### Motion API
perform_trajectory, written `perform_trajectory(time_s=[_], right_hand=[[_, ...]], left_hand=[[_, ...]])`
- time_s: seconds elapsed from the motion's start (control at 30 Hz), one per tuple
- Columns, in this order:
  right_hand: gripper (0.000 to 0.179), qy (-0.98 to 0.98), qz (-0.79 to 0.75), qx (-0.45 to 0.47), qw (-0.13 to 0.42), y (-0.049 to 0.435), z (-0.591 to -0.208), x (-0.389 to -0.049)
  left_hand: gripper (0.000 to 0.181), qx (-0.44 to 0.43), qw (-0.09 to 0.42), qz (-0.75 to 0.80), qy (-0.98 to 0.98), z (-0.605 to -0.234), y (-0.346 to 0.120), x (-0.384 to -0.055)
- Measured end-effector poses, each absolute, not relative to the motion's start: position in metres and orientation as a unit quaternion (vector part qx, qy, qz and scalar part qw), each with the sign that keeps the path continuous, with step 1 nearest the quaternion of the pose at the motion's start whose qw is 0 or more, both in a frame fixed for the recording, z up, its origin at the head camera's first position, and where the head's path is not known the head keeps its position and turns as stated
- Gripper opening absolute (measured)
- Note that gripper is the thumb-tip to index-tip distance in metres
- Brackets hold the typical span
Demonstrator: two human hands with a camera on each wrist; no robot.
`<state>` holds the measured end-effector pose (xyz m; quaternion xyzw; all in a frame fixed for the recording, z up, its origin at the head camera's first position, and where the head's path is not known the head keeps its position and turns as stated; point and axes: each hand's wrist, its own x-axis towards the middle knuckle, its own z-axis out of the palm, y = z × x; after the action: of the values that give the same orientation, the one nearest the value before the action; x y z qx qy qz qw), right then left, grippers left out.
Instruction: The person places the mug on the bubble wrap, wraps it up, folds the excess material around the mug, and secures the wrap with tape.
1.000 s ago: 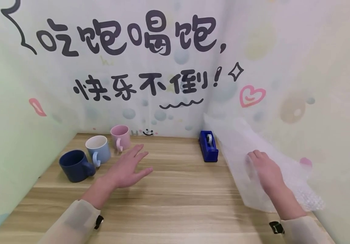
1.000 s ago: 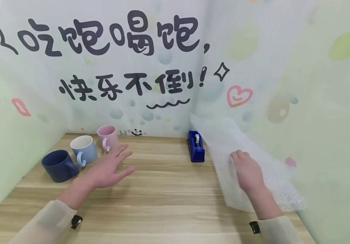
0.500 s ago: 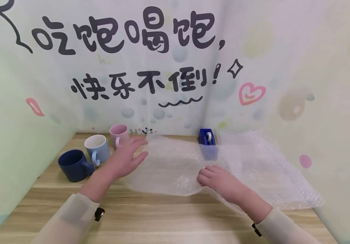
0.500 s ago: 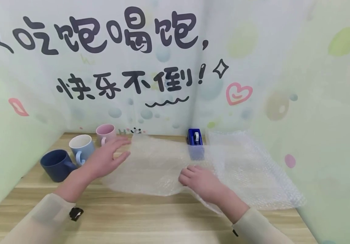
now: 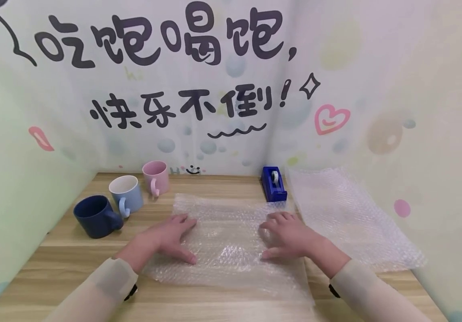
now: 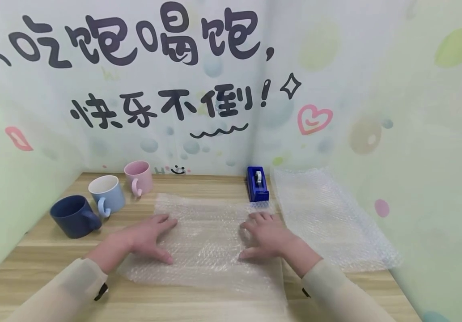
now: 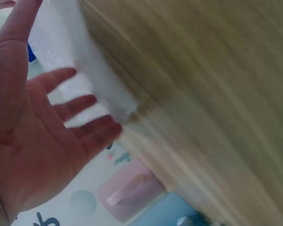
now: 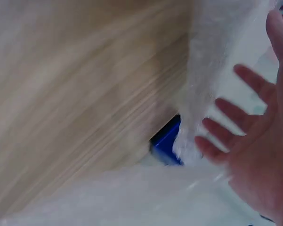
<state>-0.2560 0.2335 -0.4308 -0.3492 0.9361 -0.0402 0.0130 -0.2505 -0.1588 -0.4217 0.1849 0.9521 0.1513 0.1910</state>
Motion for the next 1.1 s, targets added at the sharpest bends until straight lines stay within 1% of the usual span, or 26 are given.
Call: perform_trajectory(time_s=[0.07,0.13,0.23,0.33,0.5,0.77,0.97,1.1], right_hand=[[0.094,0.947,-0.051,-0.311,0.06,0.24,-0.431,-0.261],[0.106,0.951,-0.061,-0.286,0.103,0.243,-0.432,-0.264],[0.114,0.948,-0.092,-0.266,0.151,0.243,-0.435,-0.267],[0.115,0.945,-0.107,-0.254,0.175,0.241,-0.435,-0.268],[0.117,0.946,-0.106,-0.244,0.187,0.238,-0.431,-0.273],[0.116,0.947,-0.115,-0.233,0.19,0.24,-0.43,-0.281],[0.117,0.944,-0.12,-0.25,0.176,0.24,-0.434,-0.276],[0.113,0.939,-0.129,-0.257,0.19,0.235,-0.434,-0.272]], left_hand=[[0.12,0.167,0.191,0.14,0.957,-0.421,-0.157,-0.249],[0.122,0.153,0.191,0.13,0.961,-0.42,-0.157,-0.248],[0.123,0.155,0.187,0.133,0.961,-0.422,-0.157,-0.247],[0.125,0.17,0.187,0.161,0.954,-0.425,-0.157,-0.246],[0.127,0.174,0.199,0.185,0.946,-0.427,-0.157,-0.248],[0.125,0.172,0.195,0.178,0.949,-0.426,-0.155,-0.251],[0.125,0.168,0.201,0.187,0.947,-0.427,-0.156,-0.247],[0.125,0.163,0.204,0.19,0.946,-0.423,-0.158,-0.246]])
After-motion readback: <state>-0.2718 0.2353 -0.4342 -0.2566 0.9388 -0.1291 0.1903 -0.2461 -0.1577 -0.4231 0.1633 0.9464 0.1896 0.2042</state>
